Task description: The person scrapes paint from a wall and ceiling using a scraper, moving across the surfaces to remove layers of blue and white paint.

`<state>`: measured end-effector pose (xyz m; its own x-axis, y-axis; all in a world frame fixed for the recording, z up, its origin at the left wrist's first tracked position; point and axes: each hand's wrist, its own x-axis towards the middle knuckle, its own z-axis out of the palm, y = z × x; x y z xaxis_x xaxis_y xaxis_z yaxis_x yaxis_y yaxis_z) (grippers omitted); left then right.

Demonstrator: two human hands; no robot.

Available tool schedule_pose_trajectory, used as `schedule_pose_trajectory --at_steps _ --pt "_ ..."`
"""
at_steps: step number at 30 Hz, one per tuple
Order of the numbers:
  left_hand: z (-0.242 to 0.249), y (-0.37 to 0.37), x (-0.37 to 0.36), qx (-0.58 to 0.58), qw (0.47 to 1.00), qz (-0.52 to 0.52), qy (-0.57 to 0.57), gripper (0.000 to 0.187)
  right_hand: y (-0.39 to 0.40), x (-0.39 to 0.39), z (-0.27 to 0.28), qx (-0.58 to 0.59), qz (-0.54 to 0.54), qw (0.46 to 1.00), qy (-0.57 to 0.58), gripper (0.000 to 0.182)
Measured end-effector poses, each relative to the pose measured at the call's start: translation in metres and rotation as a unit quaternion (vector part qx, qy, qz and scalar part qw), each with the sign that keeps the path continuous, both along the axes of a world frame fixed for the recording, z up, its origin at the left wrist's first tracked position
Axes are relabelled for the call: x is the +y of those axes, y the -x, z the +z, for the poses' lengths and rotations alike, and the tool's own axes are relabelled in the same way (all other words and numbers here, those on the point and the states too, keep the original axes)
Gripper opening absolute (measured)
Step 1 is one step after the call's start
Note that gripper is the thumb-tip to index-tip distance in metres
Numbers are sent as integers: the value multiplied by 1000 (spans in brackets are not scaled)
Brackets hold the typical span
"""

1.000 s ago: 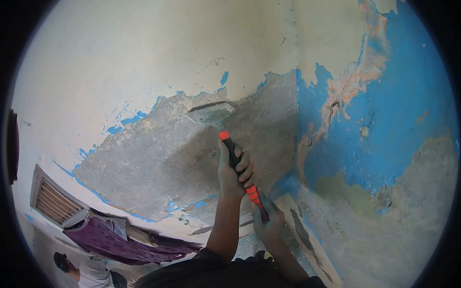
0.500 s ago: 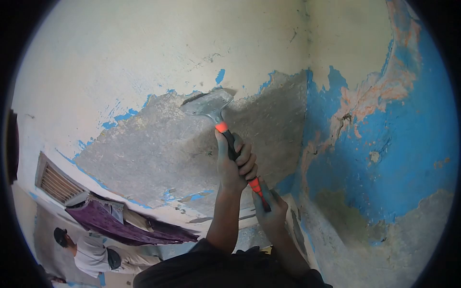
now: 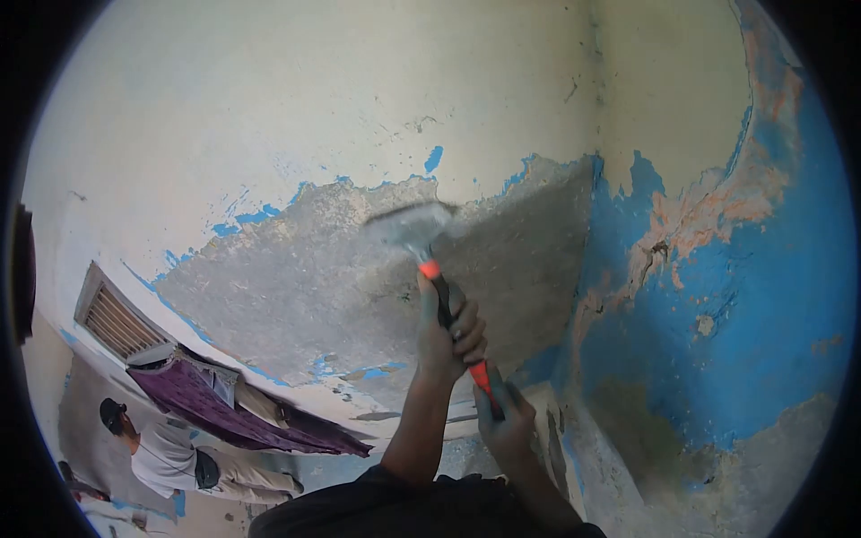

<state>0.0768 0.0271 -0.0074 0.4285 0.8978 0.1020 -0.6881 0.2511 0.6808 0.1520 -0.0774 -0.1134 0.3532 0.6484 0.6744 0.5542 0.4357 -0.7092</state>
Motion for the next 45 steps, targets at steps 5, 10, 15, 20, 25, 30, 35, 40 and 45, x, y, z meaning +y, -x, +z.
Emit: schedule_pose_trajectory --at_steps 5,10,15,20,25,30,35,40,45 --pt "59 3 5 -2 999 29 -12 54 -1 1 49 3 50 999 10 46" --pt "25 4 -13 31 999 13 25 54 5 -14 32 -8 18 1000 18 47" --pt "35 1 -12 35 999 22 15 54 3 -15 39 -13 14 999 42 48" --pt "46 2 -8 45 999 14 15 56 7 -11 52 1 11 999 32 48" --pt "37 6 -11 41 999 12 18 56 8 -16 45 -9 15 1000 23 48" --pt "55 3 -1 22 999 16 -17 56 1 -4 61 -34 15 999 36 50" --pt "46 8 -11 2 1000 -5 16 56 2 -19 58 -39 9 998 39 51" --pt "38 10 -17 -4 999 6 42 55 8 -28 53 -20 20 998 60 51" --pt "70 7 -6 -13 999 26 17 54 6 -6 73 -31 15 999 31 50"
